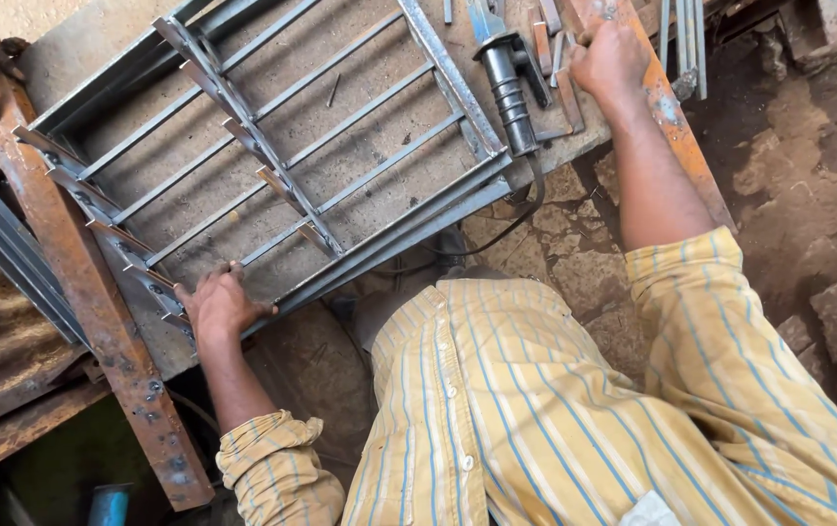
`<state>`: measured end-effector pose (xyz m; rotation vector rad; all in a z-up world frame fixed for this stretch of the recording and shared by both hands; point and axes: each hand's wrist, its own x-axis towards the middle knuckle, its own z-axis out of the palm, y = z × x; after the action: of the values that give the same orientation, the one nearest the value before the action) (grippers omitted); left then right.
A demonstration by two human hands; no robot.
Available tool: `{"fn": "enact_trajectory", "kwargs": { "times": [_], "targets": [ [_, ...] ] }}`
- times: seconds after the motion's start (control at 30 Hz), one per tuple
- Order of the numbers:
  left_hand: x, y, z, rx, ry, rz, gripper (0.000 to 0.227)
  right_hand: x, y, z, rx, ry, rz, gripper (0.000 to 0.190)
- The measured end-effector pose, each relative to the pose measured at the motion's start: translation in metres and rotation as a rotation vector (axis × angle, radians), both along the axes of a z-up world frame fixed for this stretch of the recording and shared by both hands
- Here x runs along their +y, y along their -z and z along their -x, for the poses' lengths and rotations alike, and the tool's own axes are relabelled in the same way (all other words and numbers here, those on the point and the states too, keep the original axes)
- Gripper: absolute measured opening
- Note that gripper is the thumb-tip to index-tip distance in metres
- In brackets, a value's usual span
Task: The person welds metal bars together to form a frame, using a welding torch to join the corners and cross-pieces while holding the components in place by hand. The person rotates the frame to access different sections and handles various metal rods and scrap pieces at the workstation.
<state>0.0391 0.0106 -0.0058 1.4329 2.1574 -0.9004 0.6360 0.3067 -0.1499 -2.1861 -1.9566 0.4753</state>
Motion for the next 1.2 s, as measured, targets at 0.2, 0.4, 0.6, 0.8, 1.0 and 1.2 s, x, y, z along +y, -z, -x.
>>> {"fn": "enact_trajectory", "kwargs": {
  "times": [0.2,0.4,0.6,0.8,1.0,1.2],
  "targets": [
    [0.007,0.003,-0.004,0.026,0.013,0.058,0.111,0.019,0.000,0.025,-0.140,-0.035,-0.045,0.055],
    [0.006,0.000,-0.006,0.023,0.013,0.085,0.108,0.031,0.012,0.022,0.021,0.103,-0.052,0.043],
    [0.005,-0.002,-0.006,0.015,0.023,0.032,0.108,0.034,0.020,0.004,0.377,0.197,-0.268,0.028],
    [0.011,-0.012,-0.013,0.030,0.019,0.070,0.102,0.008,-0.002,-0.026,1.311,0.226,-0.334,0.025],
    [0.013,-0.018,-0.017,0.049,0.035,0.061,0.101,-0.022,-0.022,-0.039,1.908,0.296,-0.172,0.039],
    [0.014,-0.018,-0.016,0.053,0.012,0.080,0.101,-0.051,-0.019,-0.038,2.020,0.294,-0.052,0.040]
  ]
}}
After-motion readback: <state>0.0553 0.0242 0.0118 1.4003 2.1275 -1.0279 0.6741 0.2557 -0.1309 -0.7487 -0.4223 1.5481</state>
